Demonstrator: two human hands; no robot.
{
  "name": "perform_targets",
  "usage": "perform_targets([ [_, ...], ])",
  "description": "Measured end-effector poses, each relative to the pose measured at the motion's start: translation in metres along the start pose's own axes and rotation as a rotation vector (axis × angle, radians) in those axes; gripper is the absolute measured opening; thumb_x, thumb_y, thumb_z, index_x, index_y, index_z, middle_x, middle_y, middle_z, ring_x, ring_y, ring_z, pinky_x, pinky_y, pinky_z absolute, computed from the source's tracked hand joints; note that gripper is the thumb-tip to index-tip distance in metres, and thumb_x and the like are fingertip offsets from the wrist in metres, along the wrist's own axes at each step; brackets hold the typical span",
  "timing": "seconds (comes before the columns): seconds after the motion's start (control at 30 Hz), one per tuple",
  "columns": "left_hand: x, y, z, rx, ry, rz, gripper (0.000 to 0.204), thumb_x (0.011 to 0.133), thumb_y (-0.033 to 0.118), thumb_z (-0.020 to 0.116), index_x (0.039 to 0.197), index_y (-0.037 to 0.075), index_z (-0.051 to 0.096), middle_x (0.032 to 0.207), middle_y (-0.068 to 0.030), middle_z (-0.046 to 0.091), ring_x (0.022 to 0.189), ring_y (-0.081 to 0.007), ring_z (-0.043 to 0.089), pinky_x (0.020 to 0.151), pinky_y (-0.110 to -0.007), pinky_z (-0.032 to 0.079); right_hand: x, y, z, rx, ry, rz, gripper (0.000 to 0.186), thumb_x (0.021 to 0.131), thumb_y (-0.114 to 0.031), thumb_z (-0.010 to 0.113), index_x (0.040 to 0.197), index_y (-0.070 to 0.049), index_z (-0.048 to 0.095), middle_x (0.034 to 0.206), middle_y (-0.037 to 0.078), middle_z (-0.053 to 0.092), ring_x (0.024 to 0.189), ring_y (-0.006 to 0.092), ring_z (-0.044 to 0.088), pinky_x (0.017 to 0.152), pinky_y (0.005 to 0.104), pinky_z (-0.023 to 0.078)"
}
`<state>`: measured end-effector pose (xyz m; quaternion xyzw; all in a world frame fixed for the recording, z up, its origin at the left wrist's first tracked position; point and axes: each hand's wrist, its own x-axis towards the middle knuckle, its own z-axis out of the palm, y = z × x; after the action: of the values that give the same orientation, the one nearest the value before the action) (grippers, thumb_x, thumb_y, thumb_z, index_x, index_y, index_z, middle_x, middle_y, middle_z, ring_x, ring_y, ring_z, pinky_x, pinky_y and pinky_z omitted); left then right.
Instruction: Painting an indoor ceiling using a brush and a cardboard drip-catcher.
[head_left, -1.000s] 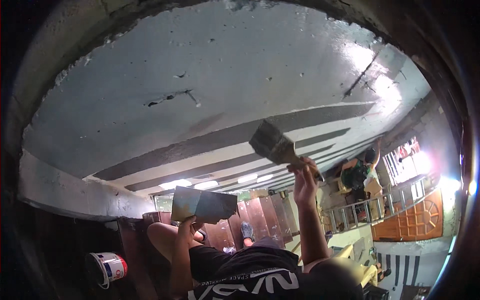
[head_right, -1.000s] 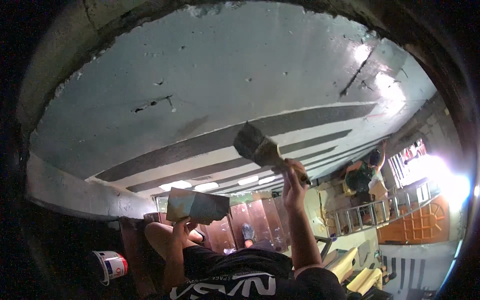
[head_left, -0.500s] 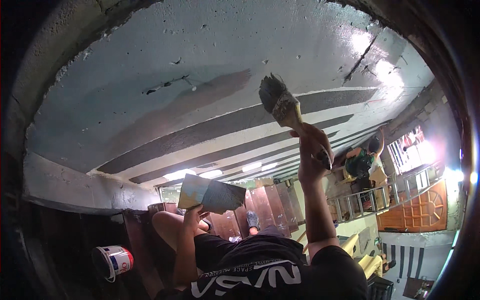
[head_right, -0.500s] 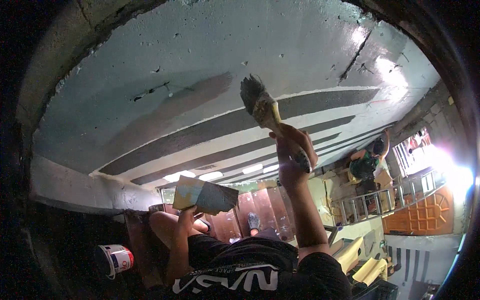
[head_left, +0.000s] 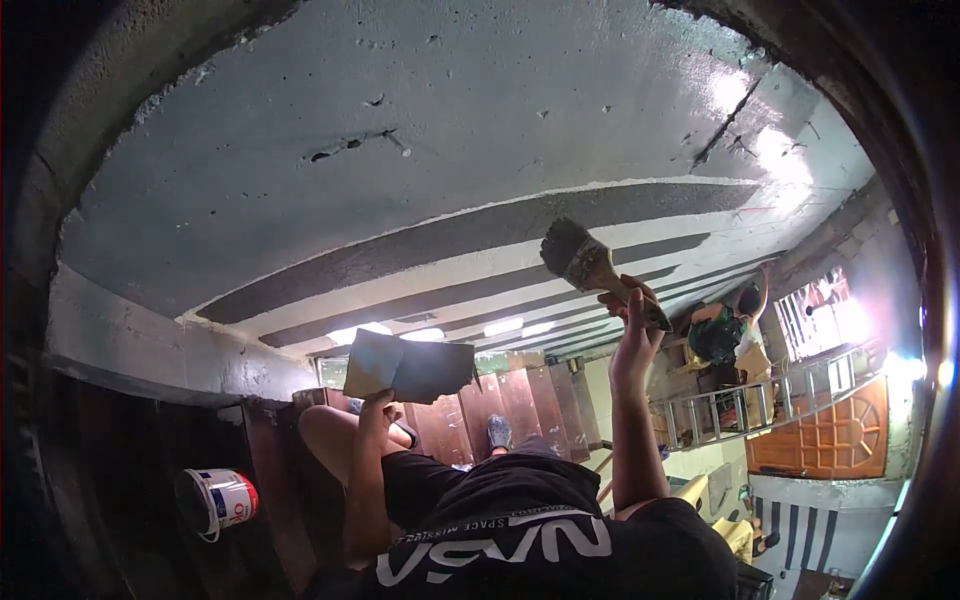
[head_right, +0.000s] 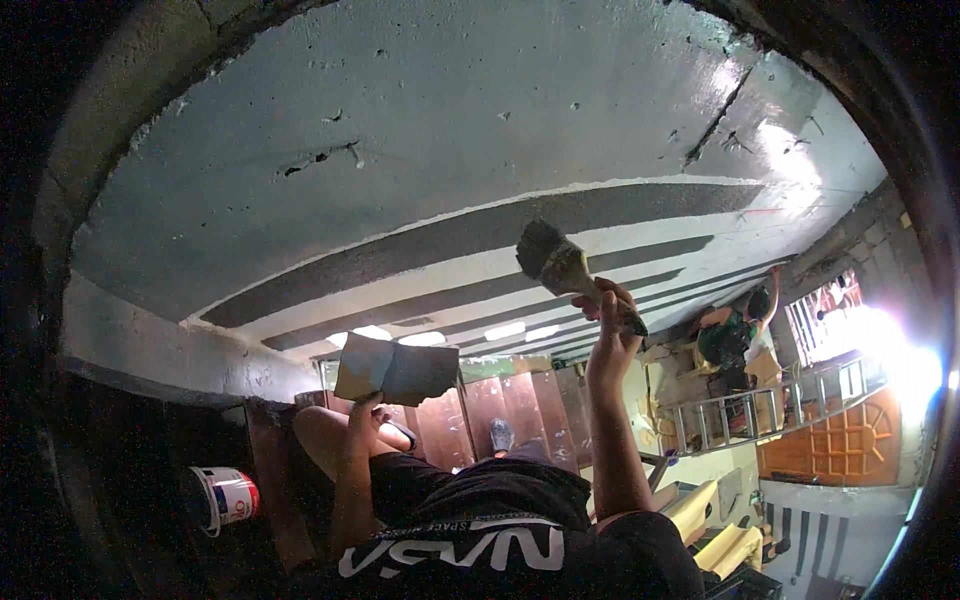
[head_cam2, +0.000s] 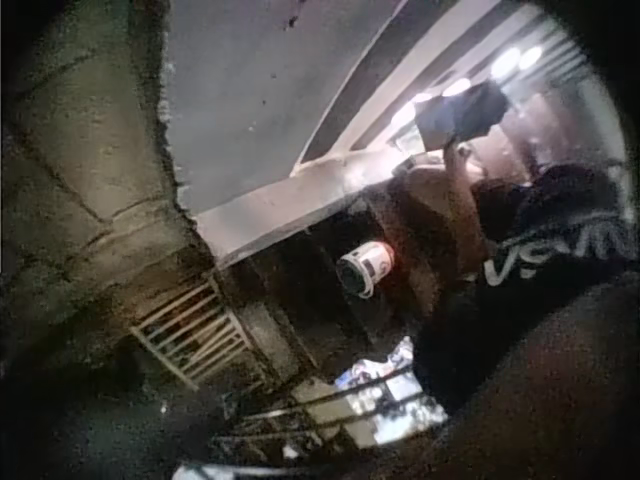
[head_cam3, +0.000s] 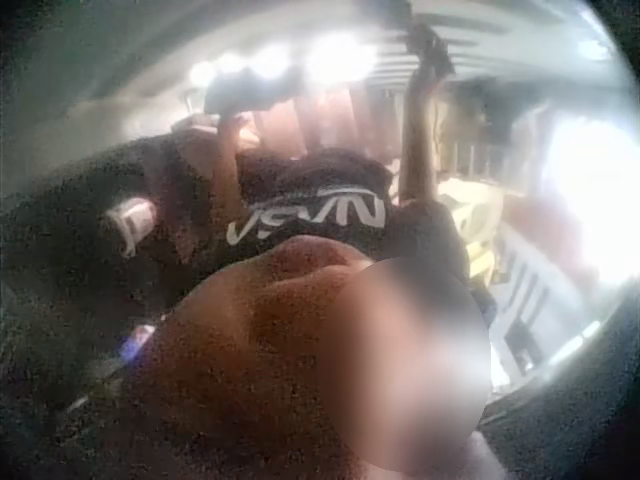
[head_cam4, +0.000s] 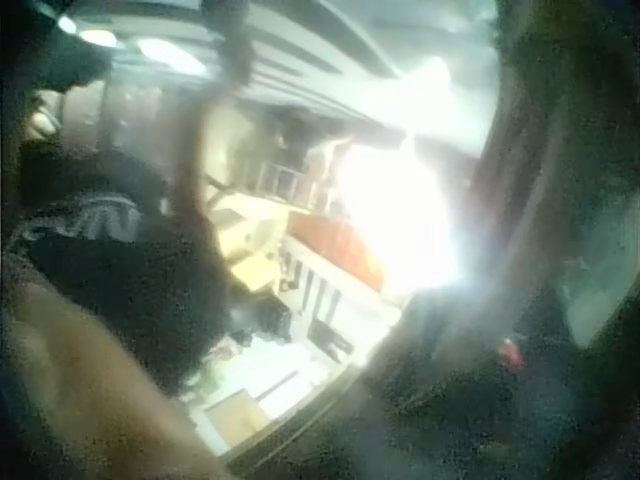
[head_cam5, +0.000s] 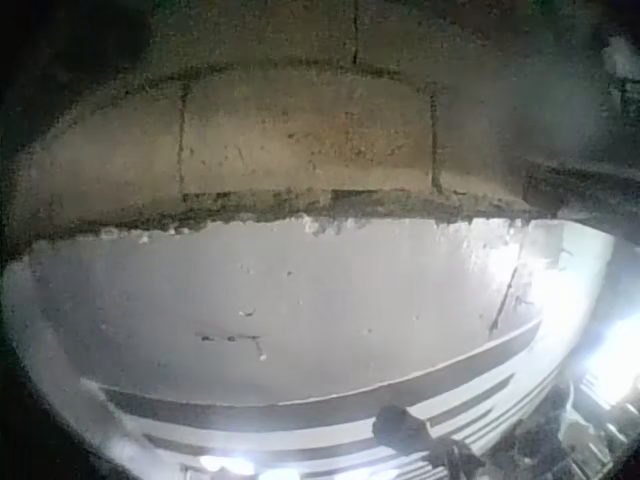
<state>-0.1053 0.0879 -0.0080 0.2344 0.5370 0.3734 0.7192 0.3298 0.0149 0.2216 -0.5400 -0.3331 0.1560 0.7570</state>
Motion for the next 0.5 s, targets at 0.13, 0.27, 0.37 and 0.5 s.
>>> perform_targets([
  [0.13, 0.01, -0.006, -0.008, -0.038, 0.012, -0.01, 0.016, 0.087, 0.011, 0.065, 0.102, 0.013, 0.06, 0.083, 0.0002, 0.06, 0.057, -0.0145, 0.052, 0.063, -0.036, 0.051, 0.001, -0.002, -0.008, -0.002, 0.001, 0.01, 0.034, 0.101, -0.026, 0.05, 0.117, 0.002, 0.06, 0.091, 0.008, 0.069, 0.081, 0.0134, 0.064, 0.073, 0.0267, 0.045],
  [0.27, 0.013, -0.008, -0.01, -0.061, 0.076, -0.042, 0.019, 0.088, 0.01, 0.064, 0.106, 0.009, 0.06, 0.091, -0.0049, 0.065, 0.068, -0.0227, 0.064, 0.07, -0.039, 0.056, -0.001, 0.002, -0.009, 0.005, -0.012, 0.042, 0.034, 0.101, -0.027, 0.05, 0.118, 0.002, 0.059, 0.089, 0.009, 0.07, 0.079, 0.0122, 0.063, 0.074, 0.0264, 0.044],
  [0.37, 0.01, -0.005, -0.003, -0.107, -0.018, 0.009, 0.019, 0.089, 0.009, 0.061, 0.107, 0.004, 0.059, 0.099, -0.0106, 0.065, 0.08, -0.0279, 0.069, 0.079, -0.042, 0.058, -0.004, 0.008, -0.01, 0.006, 0.035, 0.056, 0.031, 0.099, -0.024, 0.055, 0.112, 0.003, 0.063, 0.094, 0.011, 0.069, 0.081, 0.0154, 0.065, 0.073, 0.0272, 0.046],
  [0.5, 0.007, 0.001, 0.013, -0.117, -0.068, -0.014, 0.019, 0.092, 0.007, 0.057, 0.11, -0.001, 0.056, 0.107, -0.0129, 0.064, 0.096, -0.0324, 0.069, 0.088, -0.045, 0.057, -0.012, 0.01, -0.014, 0.03, 0.012, 0.111, 0.03, 0.098, -0.022, 0.056, 0.112, 0.004, 0.063, 0.096, 0.01, 0.067, 0.083, 0.0148, 0.063, 0.073, 0.0274, 0.046],
])
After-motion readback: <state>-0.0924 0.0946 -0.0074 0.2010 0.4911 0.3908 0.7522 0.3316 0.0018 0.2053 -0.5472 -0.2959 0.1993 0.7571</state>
